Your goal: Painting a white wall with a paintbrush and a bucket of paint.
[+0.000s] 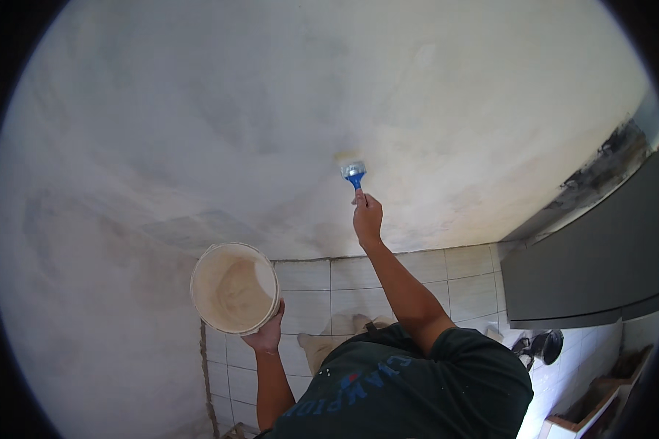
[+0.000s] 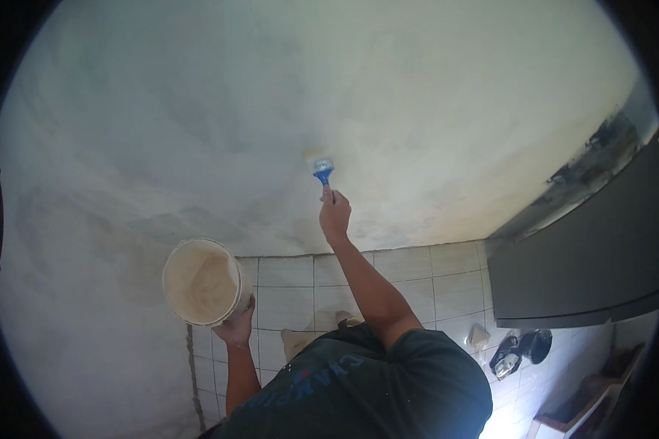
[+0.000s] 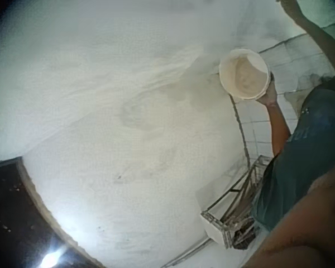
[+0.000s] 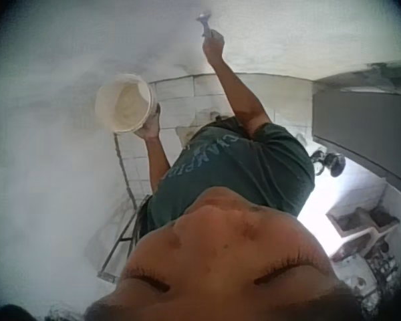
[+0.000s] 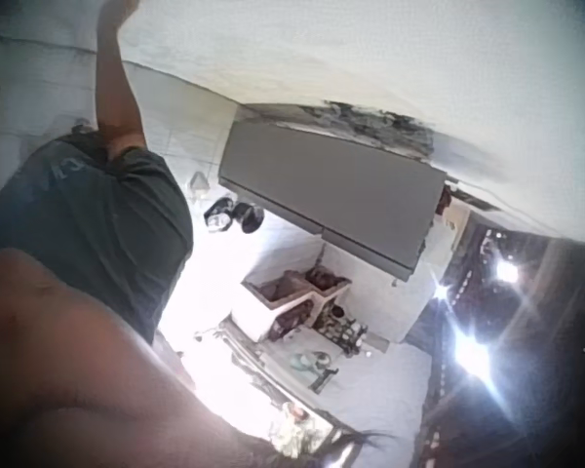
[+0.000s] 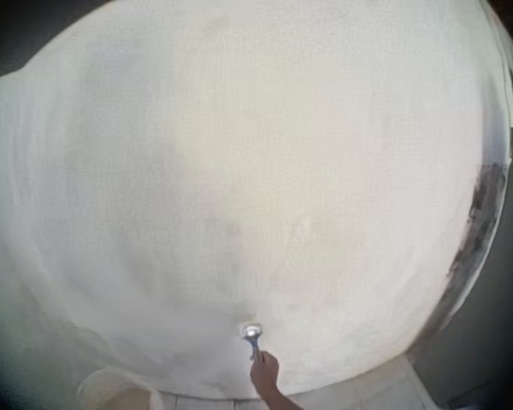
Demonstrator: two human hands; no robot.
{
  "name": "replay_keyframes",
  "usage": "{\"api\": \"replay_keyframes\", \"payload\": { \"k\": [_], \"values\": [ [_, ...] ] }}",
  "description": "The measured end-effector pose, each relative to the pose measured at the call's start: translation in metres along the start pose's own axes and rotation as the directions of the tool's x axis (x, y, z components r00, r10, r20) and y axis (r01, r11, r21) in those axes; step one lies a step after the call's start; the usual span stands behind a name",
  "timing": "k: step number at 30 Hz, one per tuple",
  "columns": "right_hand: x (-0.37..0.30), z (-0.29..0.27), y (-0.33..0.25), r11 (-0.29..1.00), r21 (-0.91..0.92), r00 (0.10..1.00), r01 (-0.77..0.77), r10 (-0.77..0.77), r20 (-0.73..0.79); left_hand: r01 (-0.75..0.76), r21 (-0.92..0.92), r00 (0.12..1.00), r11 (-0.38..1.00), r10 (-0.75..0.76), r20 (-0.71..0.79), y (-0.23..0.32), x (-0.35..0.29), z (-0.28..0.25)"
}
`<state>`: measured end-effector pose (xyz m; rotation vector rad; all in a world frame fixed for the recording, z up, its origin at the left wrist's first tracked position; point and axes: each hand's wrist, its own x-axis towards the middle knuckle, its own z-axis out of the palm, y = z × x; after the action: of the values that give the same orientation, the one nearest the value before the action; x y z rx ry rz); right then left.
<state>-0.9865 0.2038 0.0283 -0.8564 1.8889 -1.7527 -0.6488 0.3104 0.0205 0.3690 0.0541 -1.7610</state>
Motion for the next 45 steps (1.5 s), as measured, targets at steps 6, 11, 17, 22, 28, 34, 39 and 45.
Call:
{"api": "replay_keyframes", "payload": {
  "k": [6,11,17,22,28,34,39,45],
  "values": [
    [0.002,-0.006,0.122,0.875,-0.045,0.867,-0.482,0.484,0.119,0.077,-0.028,0.996,0.997,-0.076,0.056,-0.003,0.004,0.001],
    [0.005,-0.034,0.147,0.534,0.332,0.614,-0.778,0.756,0.224,0.066,0.017,0.995,0.998,-0.067,0.071,0.001,0.008,-0.006],
    [0.012,-0.053,-0.038,0.866,0.33,0.926,-0.376,0.346,0.148,0.072,0.065,0.994,0.995,-0.077,0.079,0.004,0.006,-0.004],
    [-0.002,-0.048,-0.118,0.963,0.245,0.983,0.114,-0.144,0.11,0.069,-0.002,0.995,0.998,-0.069,0.067,0.001,0.007,-0.003],
    [0.019,-0.016,0.047,0.969,-0.247,0.999,0.028,-0.019,0.039,0.027,-0.072,0.994,0.997,-0.019,0.105,0.006,0.003,-0.005],
    [-0.039,0.012,0.083,0.885,-0.405,0.687,-0.227,0.441,0.578,-0.286,0.062,0.952,0.956,0.276,0.132,0.038,-0.003,-0.036],
    [-0.04,0.005,-0.094,0.999,-0.015,0.515,0.042,-0.009,0.857,-0.449,0.171,0.892,0.877,0.43,0.139,0.062,-0.016,-0.001],
    [-0.076,0.026,-0.218,0.812,0.317,0.083,0.489,-0.406,0.91,-0.612,0.355,0.777,0.707,0.621,0.104,0.09,-0.039,0.014]
  ]
}}
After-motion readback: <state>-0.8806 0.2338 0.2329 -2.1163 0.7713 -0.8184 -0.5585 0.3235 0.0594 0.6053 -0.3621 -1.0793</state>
